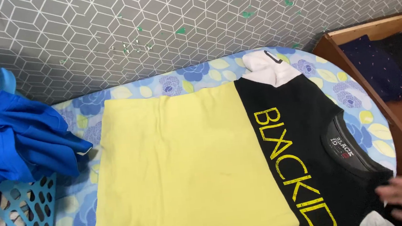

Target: Folding a t-shirt on a bed

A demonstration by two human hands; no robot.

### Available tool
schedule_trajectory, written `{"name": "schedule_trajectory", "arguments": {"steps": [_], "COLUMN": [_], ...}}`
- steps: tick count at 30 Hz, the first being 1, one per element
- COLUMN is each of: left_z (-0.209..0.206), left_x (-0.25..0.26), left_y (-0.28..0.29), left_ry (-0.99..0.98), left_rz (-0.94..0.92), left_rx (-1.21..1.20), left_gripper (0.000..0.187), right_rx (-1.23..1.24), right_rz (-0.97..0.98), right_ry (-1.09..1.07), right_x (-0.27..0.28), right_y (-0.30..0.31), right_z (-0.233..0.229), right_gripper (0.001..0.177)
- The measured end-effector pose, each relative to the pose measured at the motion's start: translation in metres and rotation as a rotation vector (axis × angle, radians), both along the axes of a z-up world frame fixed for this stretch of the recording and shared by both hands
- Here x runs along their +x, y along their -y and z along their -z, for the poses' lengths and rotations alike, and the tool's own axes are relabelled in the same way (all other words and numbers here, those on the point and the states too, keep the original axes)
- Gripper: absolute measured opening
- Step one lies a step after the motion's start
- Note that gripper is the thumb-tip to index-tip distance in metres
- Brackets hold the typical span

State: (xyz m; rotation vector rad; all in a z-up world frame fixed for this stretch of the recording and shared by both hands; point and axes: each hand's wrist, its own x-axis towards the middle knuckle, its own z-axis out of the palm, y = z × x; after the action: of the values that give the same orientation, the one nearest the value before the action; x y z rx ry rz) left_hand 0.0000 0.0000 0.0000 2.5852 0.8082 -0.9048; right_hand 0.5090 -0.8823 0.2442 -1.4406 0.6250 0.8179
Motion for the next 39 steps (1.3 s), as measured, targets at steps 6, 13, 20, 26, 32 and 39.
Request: {"name": "schedule_trajectory", "arguments": {"steps": [6, 13, 20, 26, 32, 39], "left_z": [-0.376, -0.296, -0.224, -0.231, -0.236, -0.221], "left_x": [0.234, 0.383, 0.433, 0.416, 0.398, 0.397], "left_y": [0.19, 0.075, 0.031, 0.022, -0.008, -0.04], "left_ry": [0.553, 0.925, 0.927, 1.032, 1.082, 1.127], "left_rz": [-0.09, 0.131, -0.218, -0.151, -0.233, -0.319], "left_rx": [0.37, 0.173, 0.518, 0.461, 0.389, 0.341], "left_gripper": [0.062, 0.04, 0.042, 0.03, 0.034, 0.038], "right_rx": [-0.175, -0.905, -1.116, -1.51, -1.207, -1.434], "right_rz": [-0.431, -0.794, -0.634, -0.358, -0.365, -0.495], "right_ry": [0.946, 0.854, 1.004, 1.615, 1.264, 1.353], "right_x": [0.065, 0.128, 0.251, 0.241, 0.207, 0.234], "right_y": [-0.088, -0.276, -0.333, -0.34, -0.337, -0.335], "right_z": [-0.056, -0.124, 0.005, 0.042, -0.019, -0.016], "right_gripper": [0.073, 0.058, 0.074, 0.032, 0.031, 0.034]}}
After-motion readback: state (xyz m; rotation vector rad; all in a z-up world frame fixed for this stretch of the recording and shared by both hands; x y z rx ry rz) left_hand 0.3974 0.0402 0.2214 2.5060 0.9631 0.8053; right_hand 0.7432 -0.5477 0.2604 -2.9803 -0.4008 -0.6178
